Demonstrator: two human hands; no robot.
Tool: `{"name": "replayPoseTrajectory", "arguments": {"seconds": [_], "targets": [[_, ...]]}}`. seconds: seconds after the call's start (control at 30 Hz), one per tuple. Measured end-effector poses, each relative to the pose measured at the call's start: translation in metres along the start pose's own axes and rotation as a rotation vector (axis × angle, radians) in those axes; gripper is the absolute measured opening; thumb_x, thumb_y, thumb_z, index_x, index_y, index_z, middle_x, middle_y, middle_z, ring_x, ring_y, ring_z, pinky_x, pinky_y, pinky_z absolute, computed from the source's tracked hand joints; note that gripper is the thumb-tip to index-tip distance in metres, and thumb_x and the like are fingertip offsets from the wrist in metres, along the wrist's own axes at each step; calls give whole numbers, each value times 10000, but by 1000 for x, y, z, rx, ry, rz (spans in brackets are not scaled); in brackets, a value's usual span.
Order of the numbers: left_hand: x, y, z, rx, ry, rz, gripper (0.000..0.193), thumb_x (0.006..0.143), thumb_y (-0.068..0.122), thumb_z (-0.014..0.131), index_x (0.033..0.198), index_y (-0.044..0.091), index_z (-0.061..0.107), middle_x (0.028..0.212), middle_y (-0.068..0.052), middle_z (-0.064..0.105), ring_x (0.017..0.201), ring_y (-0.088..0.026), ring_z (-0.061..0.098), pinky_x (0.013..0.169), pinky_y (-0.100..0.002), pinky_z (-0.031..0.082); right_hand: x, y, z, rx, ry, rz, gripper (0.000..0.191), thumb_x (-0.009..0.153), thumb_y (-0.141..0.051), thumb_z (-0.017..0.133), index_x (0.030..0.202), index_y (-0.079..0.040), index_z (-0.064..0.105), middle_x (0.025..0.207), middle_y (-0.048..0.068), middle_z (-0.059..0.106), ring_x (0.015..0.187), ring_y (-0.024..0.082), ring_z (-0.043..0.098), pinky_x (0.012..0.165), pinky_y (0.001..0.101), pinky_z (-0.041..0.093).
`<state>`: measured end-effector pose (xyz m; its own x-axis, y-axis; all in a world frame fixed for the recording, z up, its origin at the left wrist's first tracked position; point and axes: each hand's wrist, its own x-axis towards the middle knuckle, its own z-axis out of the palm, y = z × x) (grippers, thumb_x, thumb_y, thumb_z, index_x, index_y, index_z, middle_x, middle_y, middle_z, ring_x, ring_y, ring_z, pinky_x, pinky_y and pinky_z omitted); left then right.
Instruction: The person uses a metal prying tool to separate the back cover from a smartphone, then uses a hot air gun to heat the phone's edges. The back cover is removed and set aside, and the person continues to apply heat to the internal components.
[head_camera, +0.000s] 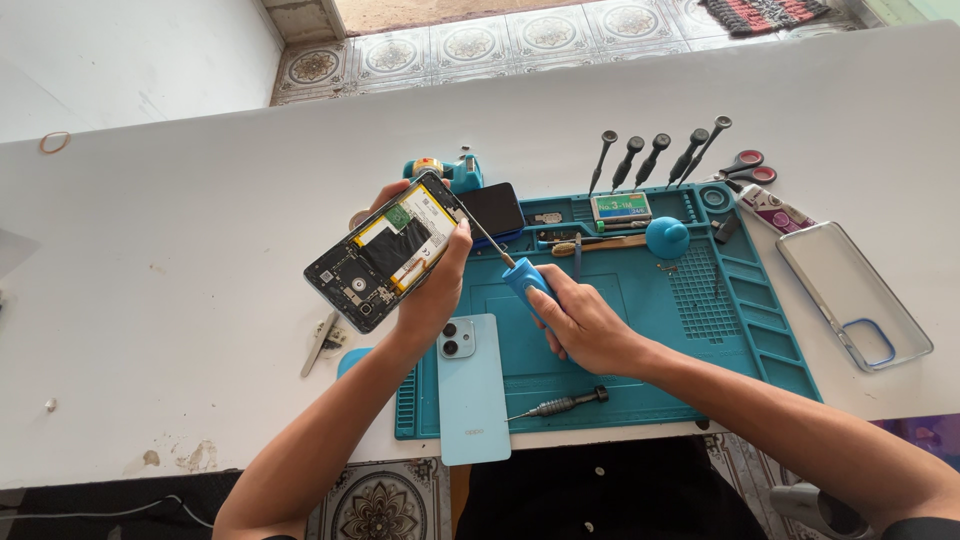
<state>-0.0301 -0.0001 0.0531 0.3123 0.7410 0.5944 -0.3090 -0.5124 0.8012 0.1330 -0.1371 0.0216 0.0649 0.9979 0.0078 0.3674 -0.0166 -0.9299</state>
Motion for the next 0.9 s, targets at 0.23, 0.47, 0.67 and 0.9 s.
{"name": "replayPoseTrajectory", "arguments": {"seconds": [0.23, 0.47, 0.67, 0.9], "targets": [[0, 1, 0, -29, -13, -28, 611, 952, -37, 677, 1438, 33, 313, 1412, -183, 498, 1194, -130, 639, 989, -251, 626, 0, -1, 0, 10, 2, 0, 412, 1052, -397, 378, 1239, -40, 465, 690, 11, 542, 449, 84, 592, 392, 231, 521], [0, 2, 4, -46, -22, -37, 603, 968, -32, 673, 1448, 19, 313, 1447, -182, 487, 1234, -140, 620, 1028, -261, 603, 0, -3, 0, 19, 5, 4, 409, 1058, -382, 375, 1249, -31, 460, 681, 1, 536, 458, 78, 588, 398, 230, 514], [0, 5, 2, -48, -56, -80, 619, 972, 5, 652, 1476, 28, 293, 1437, -171, 517, 1181, -115, 625, 987, -245, 597, 0, -3, 0, 14, 6, 1, 407, 1058, -381, 374, 1251, -32, 458, 676, 0, 537, 455, 77, 585, 398, 230, 515], [-1, 9, 4, -44, -54, -50, 600, 972, -11, 658, 1464, 34, 318, 1433, -171, 517, 1148, -113, 633, 967, -255, 601, 0, -2, 0, 20, 4, -1, 401, 1060, -385, 379, 1232, -32, 460, 678, 0, 530, 454, 79, 583, 400, 233, 513]]}}
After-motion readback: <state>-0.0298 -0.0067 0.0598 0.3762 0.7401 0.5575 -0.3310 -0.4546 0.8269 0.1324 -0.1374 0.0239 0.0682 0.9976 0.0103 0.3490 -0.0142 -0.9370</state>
